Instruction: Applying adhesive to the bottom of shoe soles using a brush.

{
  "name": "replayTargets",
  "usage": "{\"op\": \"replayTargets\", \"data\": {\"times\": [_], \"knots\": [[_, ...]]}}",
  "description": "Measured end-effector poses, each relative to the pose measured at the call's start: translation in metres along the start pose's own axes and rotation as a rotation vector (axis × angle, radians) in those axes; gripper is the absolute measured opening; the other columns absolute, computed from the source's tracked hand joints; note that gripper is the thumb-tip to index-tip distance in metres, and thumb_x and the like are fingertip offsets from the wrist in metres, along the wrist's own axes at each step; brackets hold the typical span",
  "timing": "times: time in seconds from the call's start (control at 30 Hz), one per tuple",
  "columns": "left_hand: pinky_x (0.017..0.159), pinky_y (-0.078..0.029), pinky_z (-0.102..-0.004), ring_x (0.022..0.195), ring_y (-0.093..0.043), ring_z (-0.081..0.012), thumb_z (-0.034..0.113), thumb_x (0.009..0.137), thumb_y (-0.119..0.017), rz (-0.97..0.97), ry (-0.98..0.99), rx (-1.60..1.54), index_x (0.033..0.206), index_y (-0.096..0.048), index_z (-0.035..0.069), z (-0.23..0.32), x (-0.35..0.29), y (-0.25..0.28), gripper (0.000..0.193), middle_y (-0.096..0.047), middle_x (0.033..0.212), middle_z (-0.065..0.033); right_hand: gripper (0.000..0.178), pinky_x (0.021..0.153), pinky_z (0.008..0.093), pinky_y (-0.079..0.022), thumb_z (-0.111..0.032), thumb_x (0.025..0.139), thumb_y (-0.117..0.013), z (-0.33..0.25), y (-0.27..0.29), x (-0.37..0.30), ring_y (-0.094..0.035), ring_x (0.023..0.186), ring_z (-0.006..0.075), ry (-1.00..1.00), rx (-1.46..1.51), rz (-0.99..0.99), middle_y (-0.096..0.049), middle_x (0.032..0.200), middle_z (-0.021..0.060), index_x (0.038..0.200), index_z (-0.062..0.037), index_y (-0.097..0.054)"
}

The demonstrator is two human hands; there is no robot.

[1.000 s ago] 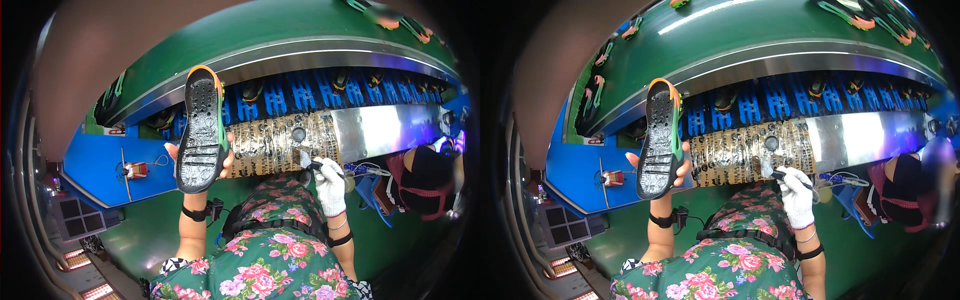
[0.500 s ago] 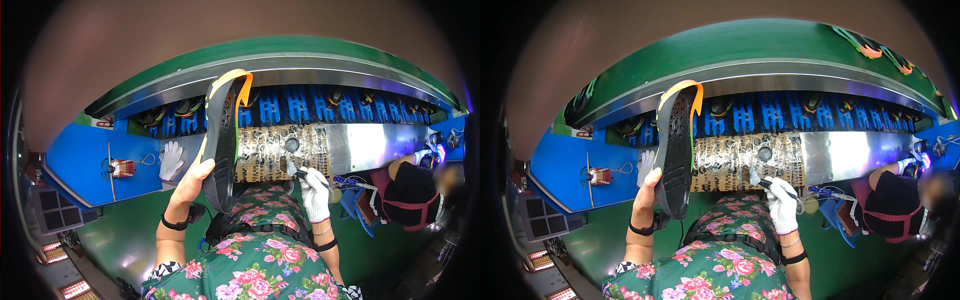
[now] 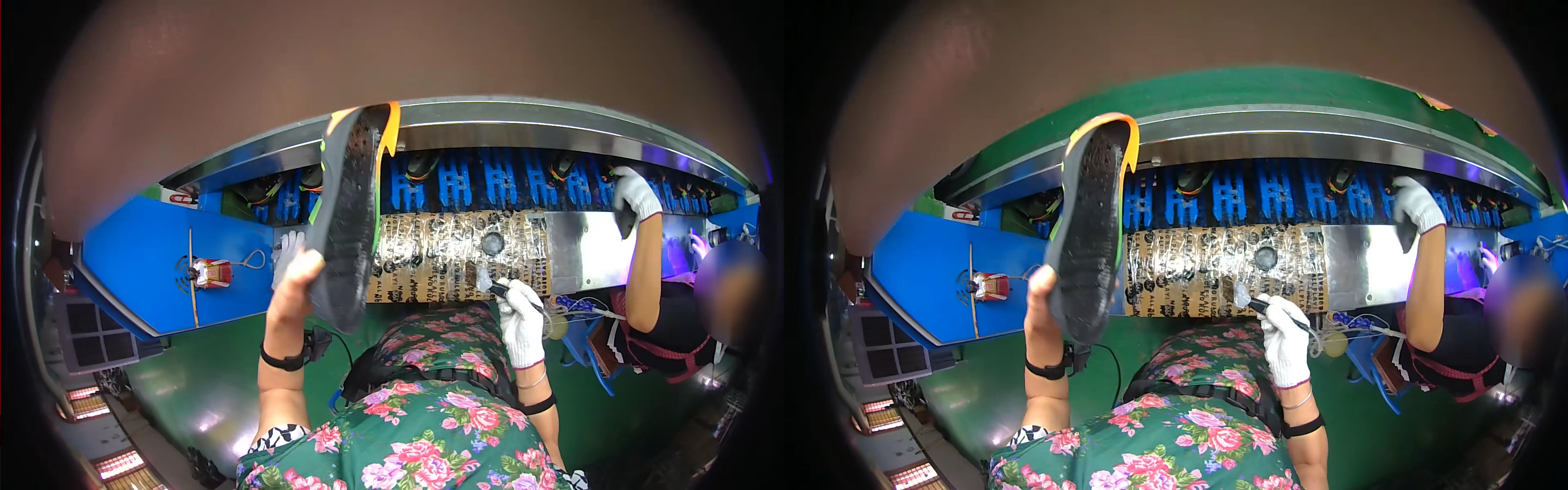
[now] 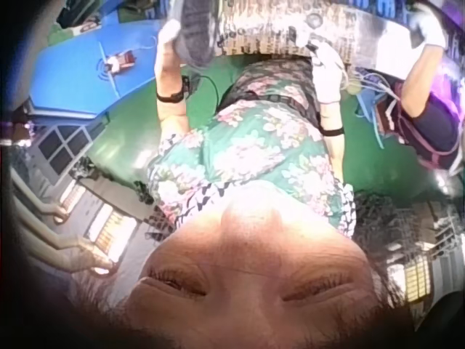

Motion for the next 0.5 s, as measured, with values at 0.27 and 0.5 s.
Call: {"op": "replayTargets", "data": {"times": [0.27, 0.5], "knots": [[0.108, -0.049, -0.0510, 0.137, -0.040, -0.0441, 0.060, 0.098, -0.047, -0.166, -0.193, -1.039, 0.154, -0.026, 0.001, 0.074, 0.156, 0.136, 0.084, -0.016, 0.156, -0.0308, 0.024, 0.064, 0.0231, -0.053, 0.000, 0.085, -0.072, 0.008, -0.012, -0.001, -0.065, 0.073, 0.0157, -0.033, 0.005, -0.052, -0.073, 0.106, 0.0202, 0.108, 0.0070, -0.070], [0.120, -0.027, -0.0591, 0.151, -0.018, -0.0456, 0.070, 0.098, -0.037, 0.119, -0.549, -1.189, 0.160, 0.005, -0.001, 0.062, 0.183, 0.194, 0.103, -0.003, 0.167, -0.0263, 0.022, 0.063, 0.0228, -0.050, 0.000, 0.084, -0.072, 0.020, -0.024, -0.010, -0.064, 0.070, 0.0132, -0.088, -0.093, -0.072, -0.075, 0.099, 0.0167, 0.105, 0.0064, -0.072]]}}
Point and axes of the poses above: each hand's wrist, its own x-axis towards the middle knuckle, its own y-axis out of the back of the hand, z = x × y, the point moved 8 cm from there along x, towards the middle knuckle
